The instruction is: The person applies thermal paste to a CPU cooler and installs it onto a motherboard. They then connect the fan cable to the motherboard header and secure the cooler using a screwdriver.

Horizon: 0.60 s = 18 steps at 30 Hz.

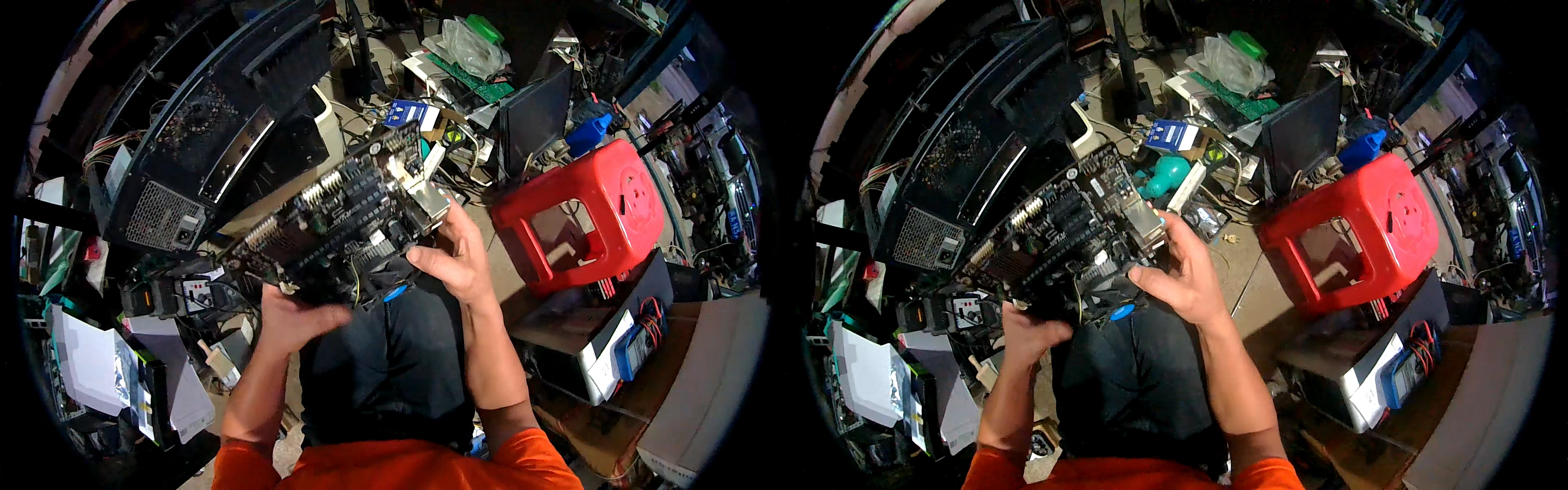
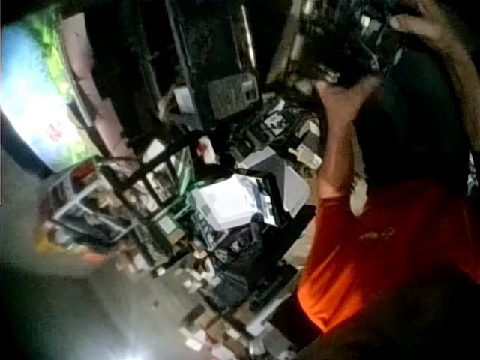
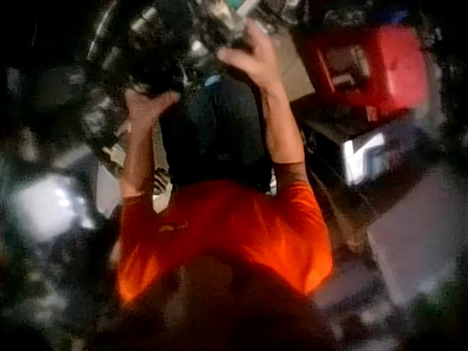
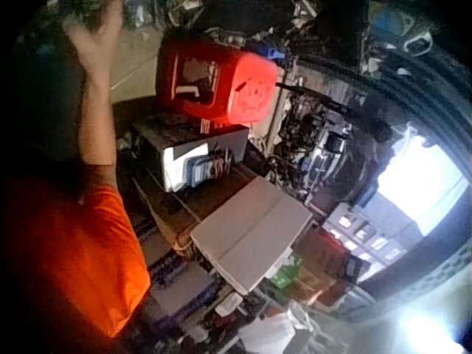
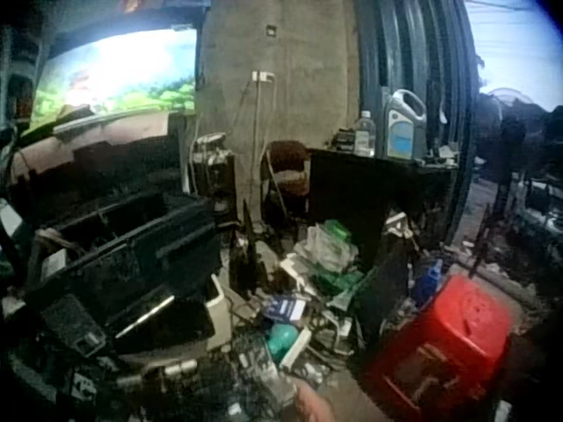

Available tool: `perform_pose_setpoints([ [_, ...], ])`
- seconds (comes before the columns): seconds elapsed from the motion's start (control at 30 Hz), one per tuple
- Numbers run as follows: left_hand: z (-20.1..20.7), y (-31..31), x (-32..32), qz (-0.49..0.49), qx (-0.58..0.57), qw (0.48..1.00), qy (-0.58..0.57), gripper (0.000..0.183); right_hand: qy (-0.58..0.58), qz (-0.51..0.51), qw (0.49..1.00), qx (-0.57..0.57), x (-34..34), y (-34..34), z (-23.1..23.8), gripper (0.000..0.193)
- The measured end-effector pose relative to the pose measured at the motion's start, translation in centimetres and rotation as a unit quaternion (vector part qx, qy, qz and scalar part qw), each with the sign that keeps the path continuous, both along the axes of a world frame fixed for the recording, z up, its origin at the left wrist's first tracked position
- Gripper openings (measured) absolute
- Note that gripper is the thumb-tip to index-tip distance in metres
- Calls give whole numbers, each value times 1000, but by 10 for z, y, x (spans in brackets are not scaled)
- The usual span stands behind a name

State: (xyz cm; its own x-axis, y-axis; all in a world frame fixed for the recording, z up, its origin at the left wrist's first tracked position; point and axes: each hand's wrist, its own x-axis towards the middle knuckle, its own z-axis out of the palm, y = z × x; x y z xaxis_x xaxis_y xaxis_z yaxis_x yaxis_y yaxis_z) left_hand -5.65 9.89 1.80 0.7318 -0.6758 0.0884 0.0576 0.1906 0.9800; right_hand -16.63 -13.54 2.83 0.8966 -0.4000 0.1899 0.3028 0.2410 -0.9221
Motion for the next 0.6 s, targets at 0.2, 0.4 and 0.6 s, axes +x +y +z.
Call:
perform_pose_setpoints([
  [0.2,21,-11,-6,-6,12,1000,16,61,-30,-2,999,-39,-1,2,2,74],
  [0.4,36,-24,-20,-3,-4,1000,-13,51,16,-333,934,-128,-32,29,21,50],
  [0.6,42,-27,-21,-29,1,1000,8,39,165,-217,901,-336,-39,69,57,21],
])
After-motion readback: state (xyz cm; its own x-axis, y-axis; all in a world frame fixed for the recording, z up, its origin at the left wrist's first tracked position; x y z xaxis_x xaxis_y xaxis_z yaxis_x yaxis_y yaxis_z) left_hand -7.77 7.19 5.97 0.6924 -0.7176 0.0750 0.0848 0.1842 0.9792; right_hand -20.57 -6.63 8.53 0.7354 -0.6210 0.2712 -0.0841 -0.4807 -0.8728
